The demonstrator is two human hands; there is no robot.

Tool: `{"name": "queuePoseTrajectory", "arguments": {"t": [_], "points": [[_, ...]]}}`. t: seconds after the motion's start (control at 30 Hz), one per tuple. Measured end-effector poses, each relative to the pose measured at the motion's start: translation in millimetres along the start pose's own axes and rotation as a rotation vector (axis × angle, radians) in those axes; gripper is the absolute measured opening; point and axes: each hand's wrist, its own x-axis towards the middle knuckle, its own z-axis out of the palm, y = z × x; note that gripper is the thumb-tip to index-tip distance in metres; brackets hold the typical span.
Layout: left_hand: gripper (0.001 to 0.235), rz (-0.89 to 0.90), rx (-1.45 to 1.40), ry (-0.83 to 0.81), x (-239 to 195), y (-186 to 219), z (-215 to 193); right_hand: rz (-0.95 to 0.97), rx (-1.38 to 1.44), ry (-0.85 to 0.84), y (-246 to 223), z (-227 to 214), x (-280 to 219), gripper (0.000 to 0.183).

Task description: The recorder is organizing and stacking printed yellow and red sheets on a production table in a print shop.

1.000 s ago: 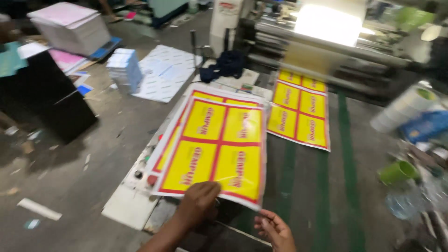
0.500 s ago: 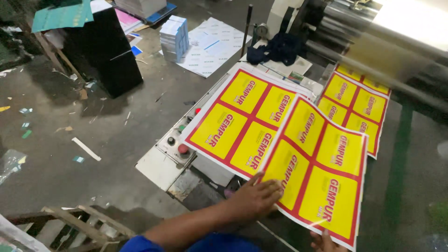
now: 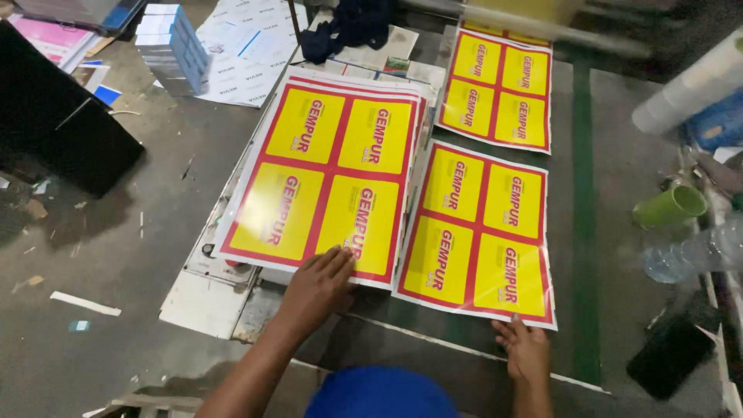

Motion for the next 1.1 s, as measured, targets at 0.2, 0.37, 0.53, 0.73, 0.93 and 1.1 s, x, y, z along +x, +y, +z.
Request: {"name": "queuePoseTrajectory", "arguments": {"t": [0.2,0.37,0.53,0.73,0.93,1.1], "points": [[0.043,0.078,-0.012,0.079,-1.2,-2.0,-1.0,-0.027,0.115,-0.093,-2.6,16.0,29.6,0.028],[0.048,0.054,-0.063,0.088,0.1,0.9,-3.8,-0.025,0.13,-0.052,-11.8,31.0,49.6,0.03],[0.047,0.022,-0.065,0.141,-0.8,3.8,-2.0,-0.007,0.105,-0.015,-29.1,44.5,56.3,0.033],[0.05,0.018,-0.096,0.272,9.9,10.0,-12.2,0.135,0.073,-0.036,-20.0,29.0,52.7,0.042],[0.035,0.036,-0.101,0.404,21.0,31.2,-7.4,0.135,-0.23,-0.092,-25.2,69.2,-21.3,0.043],[0.041,0.177,-0.162,0.336,31.5,68.3,14.3,-0.125,-0.17,-0.782,-39.6,119.0,-77.9,0.043]]}}
